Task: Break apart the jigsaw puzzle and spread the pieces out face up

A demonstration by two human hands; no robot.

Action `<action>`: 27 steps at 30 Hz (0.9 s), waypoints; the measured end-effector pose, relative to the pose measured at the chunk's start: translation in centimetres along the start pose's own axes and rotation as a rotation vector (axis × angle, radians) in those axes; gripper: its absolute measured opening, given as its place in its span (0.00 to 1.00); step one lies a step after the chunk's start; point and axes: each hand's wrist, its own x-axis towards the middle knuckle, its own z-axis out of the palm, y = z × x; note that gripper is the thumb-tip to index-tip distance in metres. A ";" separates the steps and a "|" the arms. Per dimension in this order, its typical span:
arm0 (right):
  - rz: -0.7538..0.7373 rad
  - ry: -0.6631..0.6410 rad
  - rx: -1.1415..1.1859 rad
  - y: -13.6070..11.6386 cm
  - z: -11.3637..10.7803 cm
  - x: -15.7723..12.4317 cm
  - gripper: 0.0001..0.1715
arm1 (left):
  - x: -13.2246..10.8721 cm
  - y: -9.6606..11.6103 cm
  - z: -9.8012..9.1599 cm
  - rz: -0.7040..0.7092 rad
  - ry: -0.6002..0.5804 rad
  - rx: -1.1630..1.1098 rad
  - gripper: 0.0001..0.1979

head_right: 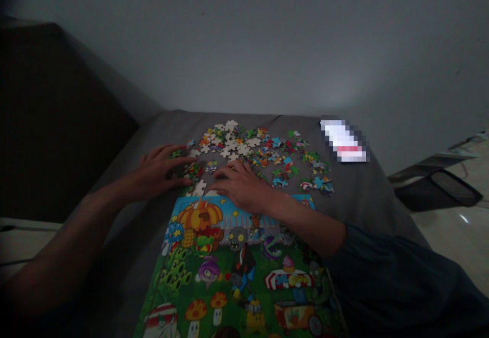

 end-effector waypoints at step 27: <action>0.086 -0.038 0.101 0.6 -1.3 0.1 0.11 | -0.2 0.4 -0.1 0.130 0.026 0.000 0.23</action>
